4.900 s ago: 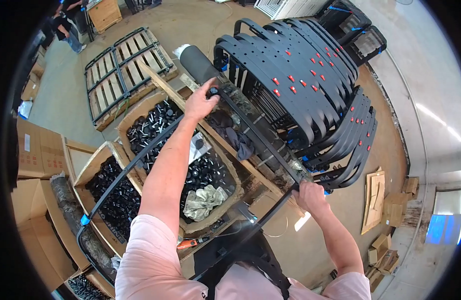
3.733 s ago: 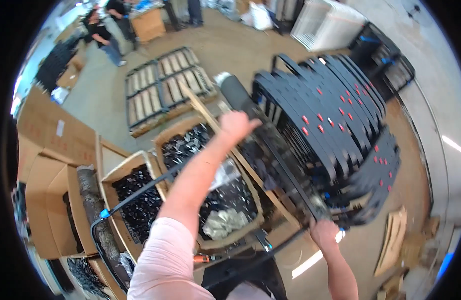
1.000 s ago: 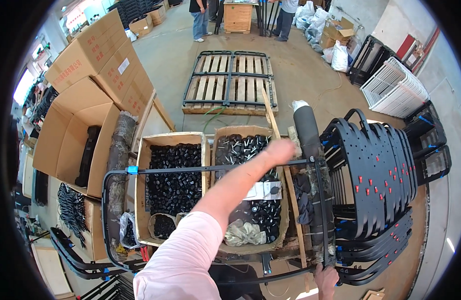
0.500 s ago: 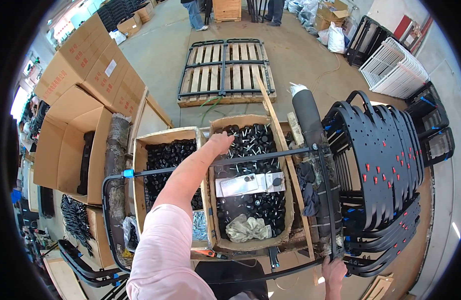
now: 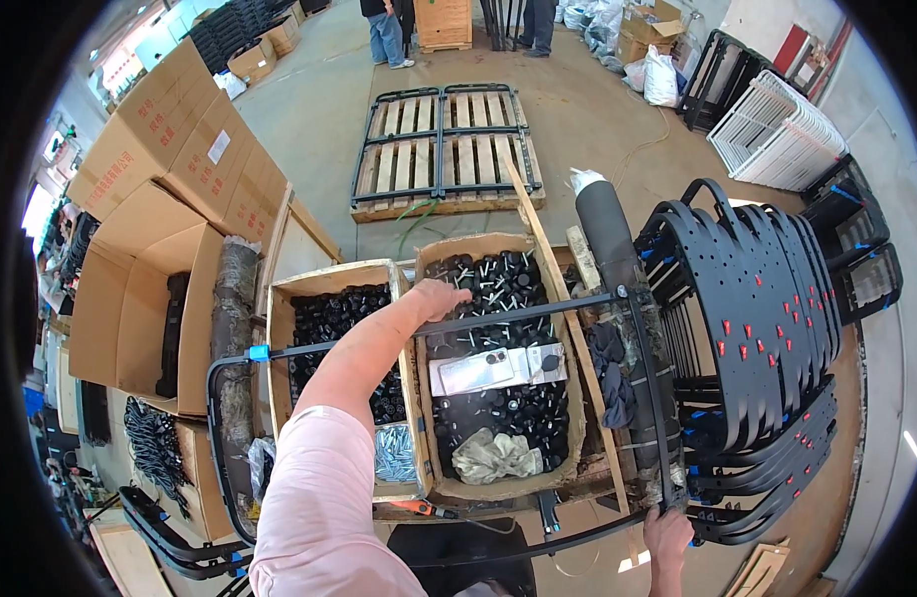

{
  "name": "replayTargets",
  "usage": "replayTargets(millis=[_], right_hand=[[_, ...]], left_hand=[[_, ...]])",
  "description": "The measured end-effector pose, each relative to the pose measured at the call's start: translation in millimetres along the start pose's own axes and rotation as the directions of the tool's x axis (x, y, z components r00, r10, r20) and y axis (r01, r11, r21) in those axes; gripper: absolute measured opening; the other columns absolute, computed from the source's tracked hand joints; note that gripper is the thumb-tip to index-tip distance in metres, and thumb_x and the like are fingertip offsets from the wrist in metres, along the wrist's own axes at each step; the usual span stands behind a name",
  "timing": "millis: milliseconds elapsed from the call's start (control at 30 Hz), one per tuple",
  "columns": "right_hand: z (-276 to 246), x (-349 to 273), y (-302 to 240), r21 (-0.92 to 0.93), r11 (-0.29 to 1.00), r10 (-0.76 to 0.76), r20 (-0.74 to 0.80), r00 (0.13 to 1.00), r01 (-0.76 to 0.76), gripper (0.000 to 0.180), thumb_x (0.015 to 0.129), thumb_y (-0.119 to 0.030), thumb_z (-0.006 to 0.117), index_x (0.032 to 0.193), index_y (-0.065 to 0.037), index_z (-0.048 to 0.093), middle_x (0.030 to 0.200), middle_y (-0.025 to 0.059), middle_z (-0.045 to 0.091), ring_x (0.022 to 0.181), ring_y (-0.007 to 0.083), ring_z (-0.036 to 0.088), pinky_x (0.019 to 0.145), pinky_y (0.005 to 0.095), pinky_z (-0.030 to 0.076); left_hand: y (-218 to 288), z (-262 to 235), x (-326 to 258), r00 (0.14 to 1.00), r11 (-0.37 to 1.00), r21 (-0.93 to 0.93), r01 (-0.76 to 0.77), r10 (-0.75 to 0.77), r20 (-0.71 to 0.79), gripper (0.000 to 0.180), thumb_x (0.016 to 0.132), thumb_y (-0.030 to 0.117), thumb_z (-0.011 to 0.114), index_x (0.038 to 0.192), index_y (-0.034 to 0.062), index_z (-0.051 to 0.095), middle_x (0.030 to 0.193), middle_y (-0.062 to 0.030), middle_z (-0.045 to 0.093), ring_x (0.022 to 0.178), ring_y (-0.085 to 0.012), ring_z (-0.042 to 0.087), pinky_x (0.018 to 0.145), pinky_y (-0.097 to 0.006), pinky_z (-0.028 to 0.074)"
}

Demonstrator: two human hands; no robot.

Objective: Assembling plastic machine components using a power screwdriver and various fasteners.

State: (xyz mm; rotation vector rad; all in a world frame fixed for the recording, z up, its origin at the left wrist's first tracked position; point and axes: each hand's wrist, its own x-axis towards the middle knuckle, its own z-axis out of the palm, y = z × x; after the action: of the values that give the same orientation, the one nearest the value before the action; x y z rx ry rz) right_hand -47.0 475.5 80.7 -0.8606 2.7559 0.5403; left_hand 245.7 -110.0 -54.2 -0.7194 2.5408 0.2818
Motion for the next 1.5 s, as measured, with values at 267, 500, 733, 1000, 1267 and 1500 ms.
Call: replayTargets(millis=[267, 500, 733, 1000, 1267, 1500], right_hand=[[15.5, 0.6, -2.0, -0.011, 1.0, -0.022, -0.057, 0.998, 0.022, 0.046, 0.092, -0.041, 0.063, 0.084, 0.003, 0.071, 0.085, 0.0273, 0.073, 0.083, 0.043, 0.074, 0.077, 0.049, 0.059], [16.9, -2.6, 3.9, -0.003, 1.0, -0.008, -0.08, 0.997, 0.008, 0.047, 0.091, -0.043, 0.066, 0.084, 0.003, 0.071, 0.083, 0.0262, 0.073, 0.083, 0.0429, 0.074, 0.077, 0.05, 0.059], [-87.3, -18.1, -58.7, 0.157, 0.972, -0.164, -0.088, 0.983, 0.176, 0.036, 0.088, -0.034, 0.069, 0.095, 0.002, 0.07, 0.094, 0.024, 0.074, 0.091, 0.0426, 0.072, 0.082, 0.0502, 0.057], [-142.7, -45.1, -275.6, 0.716, 0.386, -0.593, -0.29, 0.751, 0.581, 0.056, 0.088, -0.025, 0.078, 0.134, 0.001, 0.059, 0.122, 0.0215, 0.069, 0.094, 0.0331, 0.072, 0.083, 0.0407, 0.057], [-119.5, -86.7, -323.6, 0.416, 0.393, -0.842, -0.196, 0.503, 0.82, 0.041, 0.092, -0.033, 0.069, 0.113, 0.001, 0.071, 0.109, 0.0229, 0.072, 0.102, 0.0401, 0.069, 0.09, 0.0474, 0.055], [-125.0, -69.1, -352.2, 0.617, 0.331, -0.756, -0.278, 0.592, 0.714, 0.035, 0.088, -0.021, 0.075, 0.117, -0.002, 0.071, 0.11, 0.0198, 0.074, 0.101, 0.033, 0.072, 0.09, 0.0398, 0.056]], left_hand=[[-11.4, 16.1, 4.6, 0.998, 0.998, 0.059, -0.024, 0.027, -0.052, 0.042, 0.087, 0.017, 0.067, 0.129, 0.0205, 0.062, 0.111, -0.0174, 0.071, 0.103, -0.0383, 0.072, 0.084, -0.047, 0.058], [-5.8, -1.8, -14.0, 0.927, 0.846, -0.533, -0.01, -0.192, -0.323, 0.039, 0.085, 0.018, 0.069, 0.123, 0.0143, 0.064, 0.113, -0.0191, 0.073, 0.111, -0.0368, 0.068, 0.097, -0.047, 0.054], [29.3, -41.4, -68.1, 0.907, -0.179, -0.939, -0.292, -0.365, -0.212, 0.029, 0.105, 0.015, 0.06, 0.132, 0.0057, 0.056, 0.098, -0.0038, 0.062, 0.072, -0.0136, 0.064, 0.059, -0.027, 0.055], [168.1, -6.9, -184.7, 0.932, -0.369, -0.874, -0.316, -0.295, -0.213, 0.034, 0.104, 0.014, 0.06, 0.135, 0.0025, 0.053, 0.099, -0.0082, 0.065, 0.076, -0.0148, 0.066, 0.063, -0.029, 0.057], [192.1, 78.9, -249.9, 0.935, -0.597, -0.755, -0.273, -0.349, -0.062, 0.037, 0.105, 0.012, 0.057, 0.138, -0.0017, 0.047, 0.106, -0.0111, 0.065, 0.083, -0.0177, 0.07, 0.068, -0.029, 0.06], [165.4, 99.2, -310.8, 0.894, -0.667, -0.667, -0.332, -0.449, 0.004, 0.031, 0.109, 0.016, 0.053, 0.134, 0.0001, 0.045, 0.112, -0.0159, 0.068, 0.092, -0.0216, 0.071, 0.075, -0.034, 0.062]])
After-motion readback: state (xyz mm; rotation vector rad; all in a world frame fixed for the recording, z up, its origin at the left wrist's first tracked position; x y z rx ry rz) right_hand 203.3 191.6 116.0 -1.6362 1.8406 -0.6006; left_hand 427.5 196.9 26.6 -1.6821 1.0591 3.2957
